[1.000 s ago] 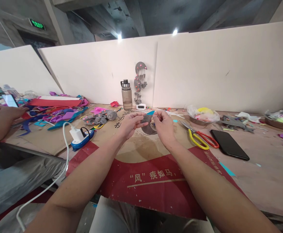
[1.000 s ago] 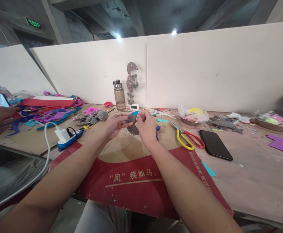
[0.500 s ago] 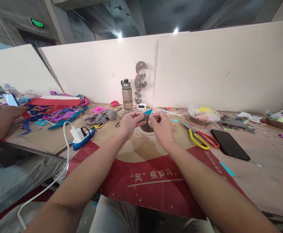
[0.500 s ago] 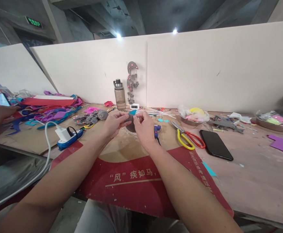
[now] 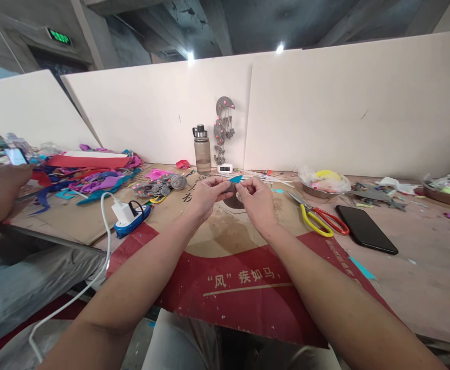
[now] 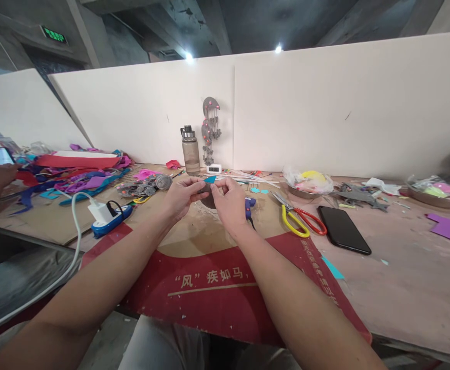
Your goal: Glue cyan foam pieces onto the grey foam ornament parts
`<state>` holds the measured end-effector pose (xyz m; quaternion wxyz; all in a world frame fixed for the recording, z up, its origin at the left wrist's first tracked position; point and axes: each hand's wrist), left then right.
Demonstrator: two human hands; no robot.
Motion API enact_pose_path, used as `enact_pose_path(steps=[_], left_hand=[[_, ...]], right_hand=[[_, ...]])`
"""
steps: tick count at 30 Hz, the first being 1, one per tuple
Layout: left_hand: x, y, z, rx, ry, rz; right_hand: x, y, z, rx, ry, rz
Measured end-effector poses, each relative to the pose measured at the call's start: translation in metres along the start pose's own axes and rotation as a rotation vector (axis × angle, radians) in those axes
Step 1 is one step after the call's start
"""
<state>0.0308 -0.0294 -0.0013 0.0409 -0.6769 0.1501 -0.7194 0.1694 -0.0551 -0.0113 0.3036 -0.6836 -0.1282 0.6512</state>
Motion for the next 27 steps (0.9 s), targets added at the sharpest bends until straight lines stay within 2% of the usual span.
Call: enact_pose_path(steps=[8, 19, 27], left_hand=[[-0.0015, -0.0007, -0.0010, 0.036, 0.027, -0.035], [-0.0005, -0.0018, -0.0003, 0.001, 0.066, -0.059], [-0.0001, -0.0014, -0.0017, -0.022, 0.062, -0.062]], right_hand=[[-0.0033, 0.0016, 0.0015, -0.009, -0.031, -0.001], [-0.0067, 0.0003, 0.0010, 0.000, -0.074, 0.027], [-0.0084, 0.0004, -0.0008, -0.040, -0.136, 0.050]])
Point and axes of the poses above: each hand's wrist, its own y-axis away from the middle knuckle, its own z-axis out of the palm, x = y × z, and after that the axes turned 15 degrees about -y, right-handed
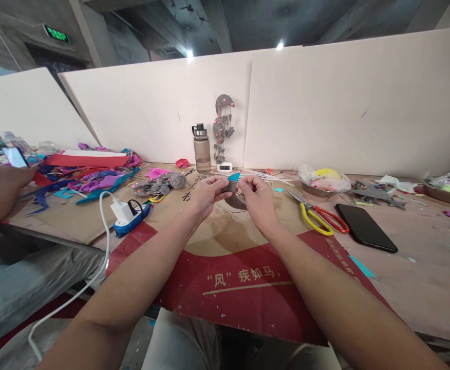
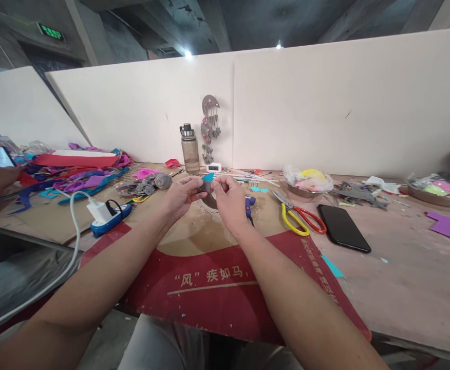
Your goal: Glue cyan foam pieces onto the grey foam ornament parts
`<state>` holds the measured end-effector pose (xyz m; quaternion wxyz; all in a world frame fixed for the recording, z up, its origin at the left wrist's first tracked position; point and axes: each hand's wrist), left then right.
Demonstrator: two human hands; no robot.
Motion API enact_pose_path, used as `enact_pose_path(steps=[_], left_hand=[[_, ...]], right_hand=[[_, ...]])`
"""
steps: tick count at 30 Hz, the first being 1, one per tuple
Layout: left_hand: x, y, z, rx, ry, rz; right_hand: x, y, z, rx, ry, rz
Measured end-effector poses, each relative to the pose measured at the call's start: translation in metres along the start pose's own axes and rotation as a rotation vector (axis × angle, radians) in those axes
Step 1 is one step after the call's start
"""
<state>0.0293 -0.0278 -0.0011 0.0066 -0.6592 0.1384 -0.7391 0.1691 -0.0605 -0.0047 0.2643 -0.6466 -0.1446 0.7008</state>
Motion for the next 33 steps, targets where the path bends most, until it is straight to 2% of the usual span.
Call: enact_pose_path(steps=[6, 15, 21, 27, 33], left_hand=[[0.001, -0.001, -0.001, -0.025, -0.002, -0.013], [0.003, -0.004, -0.008, -0.138, -0.041, 0.005], [0.002, -0.005, -0.009, -0.141, -0.064, 0.061], [0.003, -0.006, -0.010, -0.164, -0.025, 0.053], [0.001, -0.008, -0.015, -0.261, -0.034, 0.013]], right_hand=[[-0.001, -0.001, -0.001, -0.017, -0.020, -0.012], [-0.003, -0.005, -0.003, -0.156, -0.085, 0.002], [-0.003, -0.006, -0.003, -0.166, -0.075, 0.001], [0.000, -0.007, -0.003, -0.182, -0.125, 0.000], [-0.002, -0.006, -0.002, -0.231, -0.205, 0.096]])
Point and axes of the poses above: each hand's wrist, its own y-axis away from the middle knuckle, its own z-axis out of the palm, x = y × z, and after that the axes turned 15 degrees about -y, right-handed
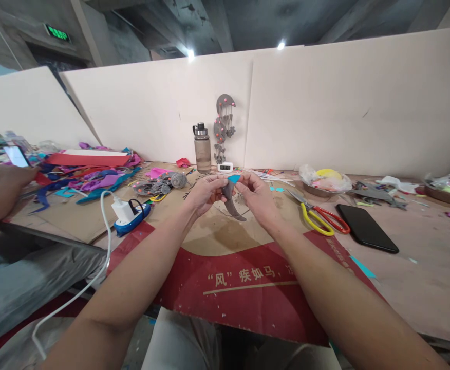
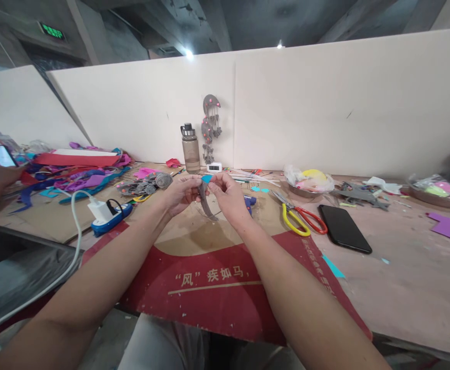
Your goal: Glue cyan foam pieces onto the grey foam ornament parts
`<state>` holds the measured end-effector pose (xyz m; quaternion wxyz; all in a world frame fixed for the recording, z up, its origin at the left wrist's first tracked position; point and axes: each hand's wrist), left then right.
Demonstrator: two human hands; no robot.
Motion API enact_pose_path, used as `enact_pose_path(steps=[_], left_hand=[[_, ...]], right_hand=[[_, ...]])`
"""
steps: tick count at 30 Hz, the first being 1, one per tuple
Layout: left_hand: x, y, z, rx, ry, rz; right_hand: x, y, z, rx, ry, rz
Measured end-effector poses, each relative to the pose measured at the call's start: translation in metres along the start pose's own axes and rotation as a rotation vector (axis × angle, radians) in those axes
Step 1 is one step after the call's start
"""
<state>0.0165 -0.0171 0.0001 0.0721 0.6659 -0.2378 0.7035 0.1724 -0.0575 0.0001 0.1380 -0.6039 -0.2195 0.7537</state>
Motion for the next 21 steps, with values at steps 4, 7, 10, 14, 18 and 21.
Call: enact_pose_path(steps=[4, 7, 10, 14, 18, 21], left_hand=[[0.001, 0.002, 0.003, 0.017, -0.001, -0.004], [0.001, 0.003, 0.007, 0.070, -0.025, 0.044], [-0.003, 0.002, 0.011, 0.092, -0.053, 0.098], [-0.009, 0.002, 0.012, 0.081, -0.119, 0.202], [-0.006, 0.006, 0.014, 0.092, -0.259, 0.247], [-0.001, 0.008, 0.018, 0.138, -0.338, 0.247]], right_hand=[[0.000, 0.000, -0.001, 0.011, 0.007, -0.021], [0.000, -0.002, -0.002, 0.032, 0.048, -0.058], [0.002, -0.002, -0.001, 0.058, 0.079, -0.072], [0.005, -0.002, 0.001, 0.096, 0.100, -0.102], [0.004, -0.001, 0.002, 0.144, 0.145, -0.135], [0.003, 0.000, 0.002, 0.168, 0.183, -0.137]])
Point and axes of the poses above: each hand's wrist, its own y-axis away from the middle knuckle, its own z-axis out of the palm, x = y × z, and after that the axes turned 15 degrees about -y, right-handed
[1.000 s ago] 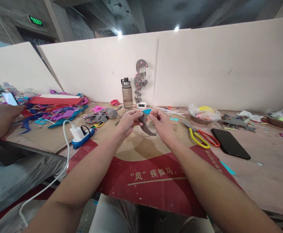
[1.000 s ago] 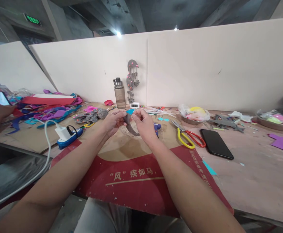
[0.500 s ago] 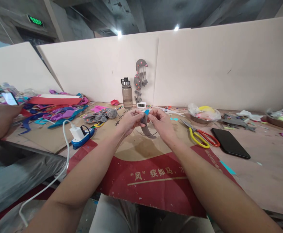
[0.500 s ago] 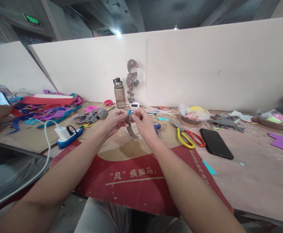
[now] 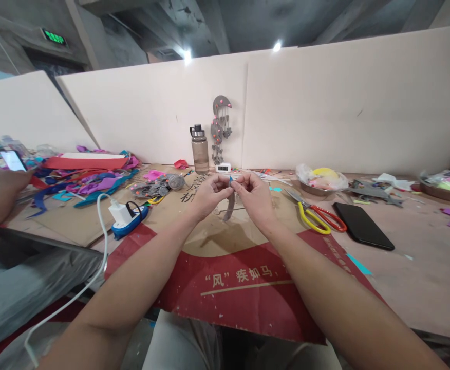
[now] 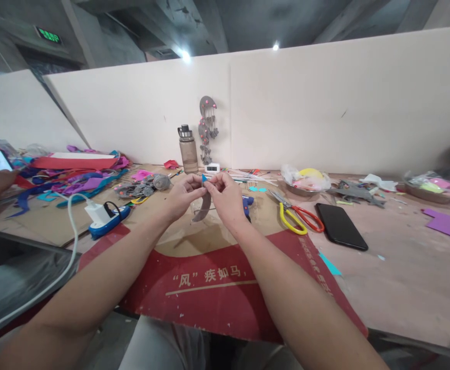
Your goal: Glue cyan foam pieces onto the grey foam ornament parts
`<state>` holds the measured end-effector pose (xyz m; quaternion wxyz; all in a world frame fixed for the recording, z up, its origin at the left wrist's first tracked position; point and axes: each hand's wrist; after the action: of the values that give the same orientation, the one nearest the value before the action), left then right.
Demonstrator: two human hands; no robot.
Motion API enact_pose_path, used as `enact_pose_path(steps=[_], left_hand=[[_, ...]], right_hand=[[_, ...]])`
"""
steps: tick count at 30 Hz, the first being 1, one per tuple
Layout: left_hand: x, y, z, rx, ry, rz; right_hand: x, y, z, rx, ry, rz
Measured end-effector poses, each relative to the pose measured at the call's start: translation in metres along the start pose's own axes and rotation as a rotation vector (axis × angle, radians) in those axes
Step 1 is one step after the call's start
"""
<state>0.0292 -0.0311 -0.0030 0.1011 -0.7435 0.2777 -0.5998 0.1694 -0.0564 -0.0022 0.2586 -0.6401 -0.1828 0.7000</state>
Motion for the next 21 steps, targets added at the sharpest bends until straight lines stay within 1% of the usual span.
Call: enact_pose_path(steps=[3, 7, 12, 17, 21], left_hand=[[0.001, -0.001, 0.003, 0.024, -0.027, -0.005], [-0.003, -0.003, 0.005, 0.076, -0.050, -0.033], [0.001, -0.001, 0.003, 0.119, -0.148, -0.022], [0.007, 0.001, 0.003, 0.100, -0.163, -0.027], [0.006, 0.001, 0.002, 0.083, -0.166, -0.037]], right_hand=[[0.002, 0.000, 0.000, -0.007, 0.011, -0.004], [0.007, 0.001, 0.000, -0.027, 0.017, -0.022], [0.008, 0.002, -0.001, 0.017, 0.070, -0.070], [0.005, 0.001, -0.002, 0.078, 0.059, -0.042], [0.003, -0.001, -0.003, 0.052, 0.074, -0.027]])
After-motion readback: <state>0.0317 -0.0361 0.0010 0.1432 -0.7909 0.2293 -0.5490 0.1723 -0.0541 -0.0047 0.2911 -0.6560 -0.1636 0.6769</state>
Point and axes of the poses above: each hand's wrist, its own y-axis away from the middle knuckle, its own z-axis out of the palm, x = y × z, and after that the axes turned 15 degrees about -y, right-handed
